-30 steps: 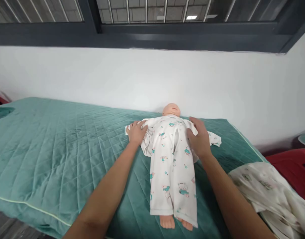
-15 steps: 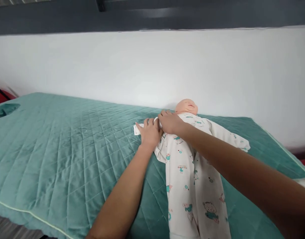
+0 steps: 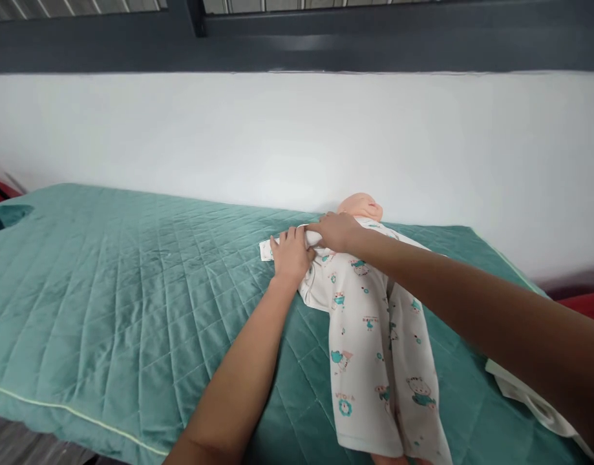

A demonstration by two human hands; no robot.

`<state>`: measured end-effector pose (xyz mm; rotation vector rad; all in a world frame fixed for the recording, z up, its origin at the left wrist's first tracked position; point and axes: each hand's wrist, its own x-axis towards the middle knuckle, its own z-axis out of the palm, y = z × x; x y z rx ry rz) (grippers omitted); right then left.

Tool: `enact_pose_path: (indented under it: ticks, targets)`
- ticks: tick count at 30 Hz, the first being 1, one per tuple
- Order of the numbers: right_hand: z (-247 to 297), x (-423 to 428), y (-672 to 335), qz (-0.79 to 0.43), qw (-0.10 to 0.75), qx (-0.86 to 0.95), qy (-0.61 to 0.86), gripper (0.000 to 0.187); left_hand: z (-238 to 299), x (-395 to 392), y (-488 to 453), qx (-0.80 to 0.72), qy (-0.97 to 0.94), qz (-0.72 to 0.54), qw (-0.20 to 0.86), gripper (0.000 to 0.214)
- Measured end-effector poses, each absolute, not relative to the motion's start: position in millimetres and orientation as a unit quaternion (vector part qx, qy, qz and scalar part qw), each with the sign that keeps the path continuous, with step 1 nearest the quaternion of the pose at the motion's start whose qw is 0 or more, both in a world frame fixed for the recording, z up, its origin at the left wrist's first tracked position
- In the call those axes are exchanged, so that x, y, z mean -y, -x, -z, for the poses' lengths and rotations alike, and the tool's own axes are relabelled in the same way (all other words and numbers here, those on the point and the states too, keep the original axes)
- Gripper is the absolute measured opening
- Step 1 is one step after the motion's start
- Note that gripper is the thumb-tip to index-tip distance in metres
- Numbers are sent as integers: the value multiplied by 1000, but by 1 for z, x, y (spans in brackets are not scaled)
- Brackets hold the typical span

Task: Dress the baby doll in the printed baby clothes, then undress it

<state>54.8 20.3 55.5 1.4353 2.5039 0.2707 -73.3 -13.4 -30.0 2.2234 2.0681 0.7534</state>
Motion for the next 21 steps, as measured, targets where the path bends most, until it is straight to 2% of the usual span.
enact_pose_path:
  ticks: [9, 14, 21]
  targets:
    - [-74, -10, -81, -129, 97, -839, -520, 30, 32, 14, 79, -689, -689, -224, 27, 40]
    - [-88, -3, -89, -143, 113, -834, -521, 34, 36, 13, 82, -700, -681, -213, 29, 39]
    - [-91, 3, -90, -122, 88, -830, -537, 35, 35, 12, 85, -711, -670, -210, 31, 23]
